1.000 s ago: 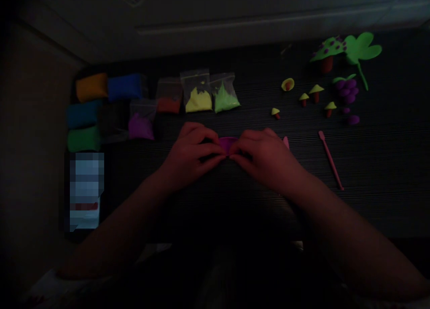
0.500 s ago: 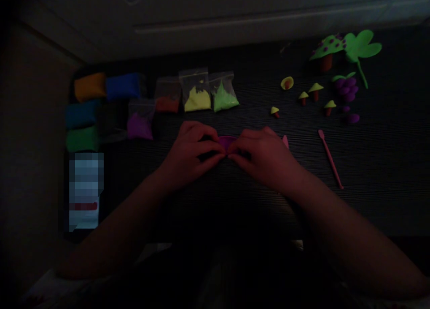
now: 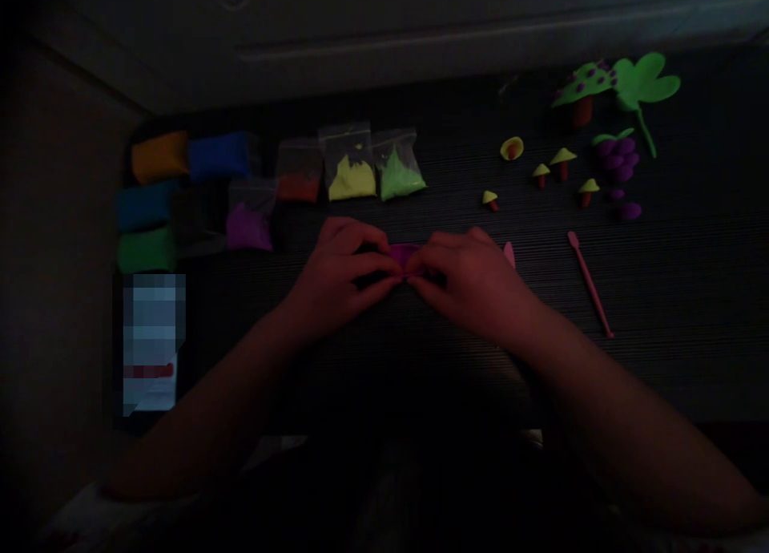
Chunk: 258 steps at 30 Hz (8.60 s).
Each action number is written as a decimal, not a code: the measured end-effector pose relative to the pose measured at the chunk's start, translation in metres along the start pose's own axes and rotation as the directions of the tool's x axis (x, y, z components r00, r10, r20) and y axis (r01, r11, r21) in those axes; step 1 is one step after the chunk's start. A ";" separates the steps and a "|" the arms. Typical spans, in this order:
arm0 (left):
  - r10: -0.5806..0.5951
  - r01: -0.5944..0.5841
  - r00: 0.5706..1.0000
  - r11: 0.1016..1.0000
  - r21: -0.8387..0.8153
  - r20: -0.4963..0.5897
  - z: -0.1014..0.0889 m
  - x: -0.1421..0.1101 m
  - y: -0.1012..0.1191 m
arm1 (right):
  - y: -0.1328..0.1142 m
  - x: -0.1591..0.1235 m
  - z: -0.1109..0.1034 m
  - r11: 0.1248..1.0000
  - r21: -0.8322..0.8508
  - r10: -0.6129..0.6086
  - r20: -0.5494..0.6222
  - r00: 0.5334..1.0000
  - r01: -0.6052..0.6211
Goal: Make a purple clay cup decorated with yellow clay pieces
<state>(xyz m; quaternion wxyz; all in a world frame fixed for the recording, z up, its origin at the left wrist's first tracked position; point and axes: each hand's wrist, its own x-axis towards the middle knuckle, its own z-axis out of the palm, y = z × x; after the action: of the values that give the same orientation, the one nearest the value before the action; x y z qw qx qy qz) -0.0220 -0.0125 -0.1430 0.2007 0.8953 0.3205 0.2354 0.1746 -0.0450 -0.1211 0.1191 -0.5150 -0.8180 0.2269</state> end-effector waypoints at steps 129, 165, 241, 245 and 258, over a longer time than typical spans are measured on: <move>0.022 -0.020 0.998 0.999 -0.034 0.066 -0.010 0.000 -0.006 | 0.000 -0.001 -0.001 0.996 -0.049 -0.069 0.041 0.997 0.071; 0.093 -0.090 0.994 0.995 -0.043 0.065 -0.006 -0.002 -0.002 | -0.002 -0.004 -0.001 0.994 -0.072 -0.087 0.020 0.996 0.088; 0.071 -0.066 0.992 0.997 -0.051 0.104 -0.014 -0.001 -0.007 | 0.003 -0.003 -0.003 0.992 -0.046 -0.114 0.043 0.993 0.116; 0.071 -0.066 0.992 0.997 -0.048 0.104 -0.013 -0.002 -0.008 | 0.003 -0.002 -0.003 0.992 -0.039 -0.121 0.047 0.992 0.122; 0.053 -0.046 0.990 0.997 -0.060 0.129 -0.016 -0.001 -0.011 | 0.000 -0.004 -0.004 0.995 -0.038 -0.086 0.031 0.996 0.087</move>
<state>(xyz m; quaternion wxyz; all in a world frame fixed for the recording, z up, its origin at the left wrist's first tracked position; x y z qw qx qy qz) -0.0368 -0.0025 -0.1359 0.2404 0.9104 0.2777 0.1905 0.1784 -0.0476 -0.1175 0.1064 -0.4779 -0.8456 0.2129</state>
